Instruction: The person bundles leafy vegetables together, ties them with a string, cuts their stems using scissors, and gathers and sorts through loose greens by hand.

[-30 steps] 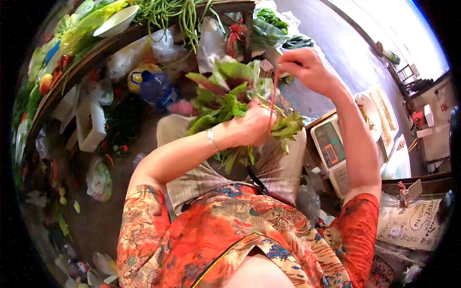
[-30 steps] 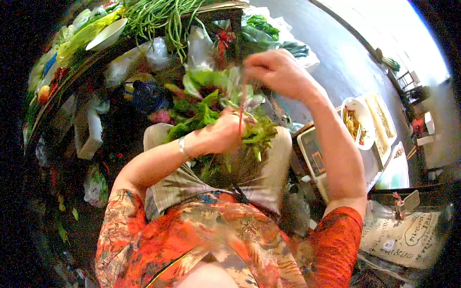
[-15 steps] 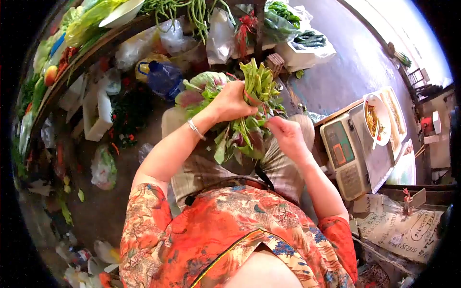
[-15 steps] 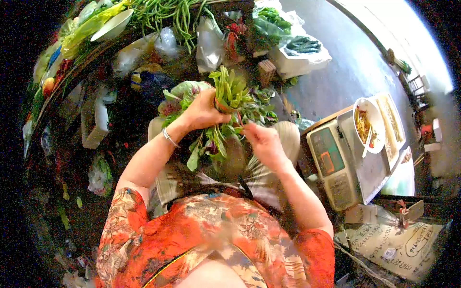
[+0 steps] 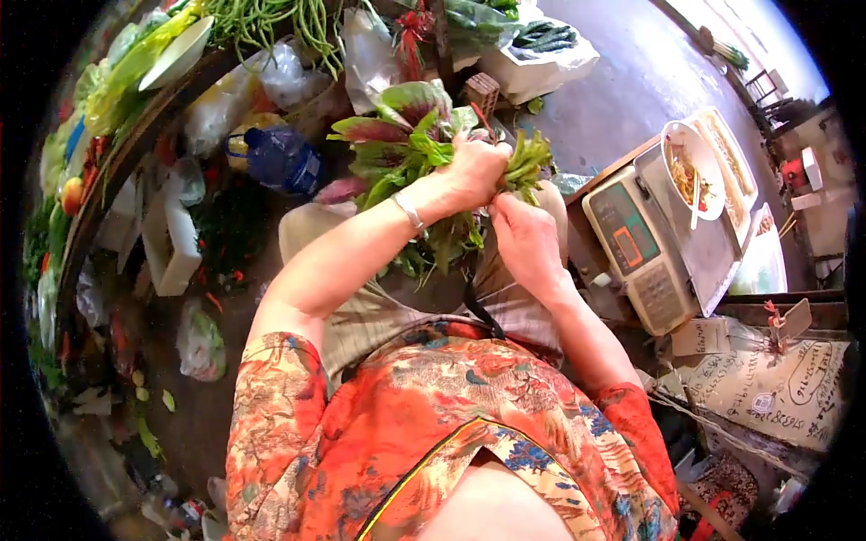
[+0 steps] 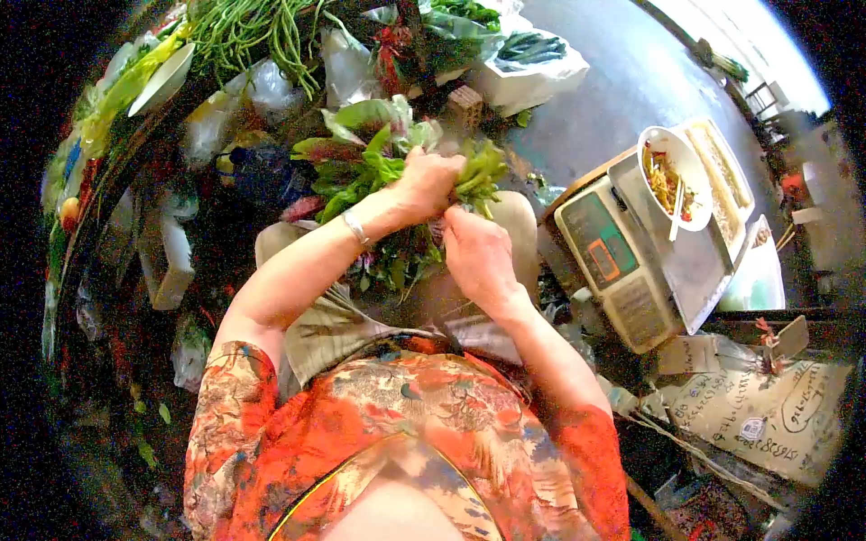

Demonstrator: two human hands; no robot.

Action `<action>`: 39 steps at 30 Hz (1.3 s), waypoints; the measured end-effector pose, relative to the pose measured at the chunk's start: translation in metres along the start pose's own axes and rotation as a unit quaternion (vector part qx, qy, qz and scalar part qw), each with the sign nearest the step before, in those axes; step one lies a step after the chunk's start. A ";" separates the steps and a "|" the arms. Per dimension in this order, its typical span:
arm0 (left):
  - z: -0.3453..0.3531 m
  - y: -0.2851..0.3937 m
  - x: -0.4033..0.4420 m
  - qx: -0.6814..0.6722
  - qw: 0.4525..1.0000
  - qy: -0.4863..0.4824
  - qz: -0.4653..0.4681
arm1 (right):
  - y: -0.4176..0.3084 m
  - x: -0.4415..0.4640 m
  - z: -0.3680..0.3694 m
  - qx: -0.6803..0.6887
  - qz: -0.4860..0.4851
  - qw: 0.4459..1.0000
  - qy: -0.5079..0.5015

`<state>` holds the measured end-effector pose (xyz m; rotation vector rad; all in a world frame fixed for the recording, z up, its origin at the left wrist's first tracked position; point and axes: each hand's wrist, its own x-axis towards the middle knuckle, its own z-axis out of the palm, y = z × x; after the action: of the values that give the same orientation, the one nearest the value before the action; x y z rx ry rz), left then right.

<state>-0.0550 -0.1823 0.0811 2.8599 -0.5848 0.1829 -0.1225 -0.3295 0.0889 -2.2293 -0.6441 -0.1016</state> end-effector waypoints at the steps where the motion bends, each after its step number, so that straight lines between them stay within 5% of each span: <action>1: 0.001 0.005 0.004 -0.015 1.000 -0.024 0.004 | 0.000 -0.002 -0.005 -0.003 0.002 1.000 0.000; 4: 0.005 0.016 0.015 -0.009 0.998 -0.068 0.016 | -0.007 -0.005 -0.022 -0.139 -0.017 0.990 0.002; 10: 0.045 0.013 0.016 -0.112 0.989 -0.058 0.082 | -0.009 -0.002 -0.034 -0.177 -0.061 0.982 0.038; 14: 0.043 0.016 0.011 -0.078 0.986 -0.083 0.119 | 0.009 0.003 -0.031 -0.089 -0.150 0.982 0.064; 17: 0.075 -0.004 -0.001 -0.075 0.981 0.013 0.180 | 0.026 0.006 -0.026 -0.037 -0.162 0.985 0.051; 18: 0.080 -0.008 -0.007 0.244 0.923 0.146 0.259 | 0.028 0.005 -0.025 -0.040 -0.154 0.985 0.060; 19: 0.069 0.003 0.006 0.081 0.975 -0.062 0.195 | 0.030 0.004 -0.023 -0.039 -0.154 0.985 0.060; 20: 0.057 0.015 0.018 -0.065 0.970 -0.225 0.060 | 0.032 0.003 -0.021 -0.028 -0.143 0.987 0.075; 24: 0.074 0.008 0.011 0.121 0.958 -0.182 0.187 | 0.043 0.003 -0.014 -0.042 -0.125 0.984 0.123; 28: 0.080 0.013 0.009 0.093 0.966 -0.237 0.049 | 0.047 0.004 -0.013 -0.044 -0.104 0.986 0.119; 30: 0.086 0.008 -0.001 -0.109 0.991 -0.070 0.015 | 0.050 0.006 -0.011 -0.044 -0.105 0.986 0.118; 33: 0.086 0.004 0.001 -0.046 0.996 -0.004 0.081 | 0.052 0.010 -0.010 -0.045 -0.115 0.986 0.116; 39: 0.027 0.009 0.001 -0.266 0.960 -0.092 0.005 | 0.059 0.017 -0.004 -0.035 -0.094 0.987 0.126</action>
<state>-0.0557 -0.1966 0.0570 2.3608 -0.5780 -0.2142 -0.0787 -0.3579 0.0568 -2.1701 -0.7178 -0.5016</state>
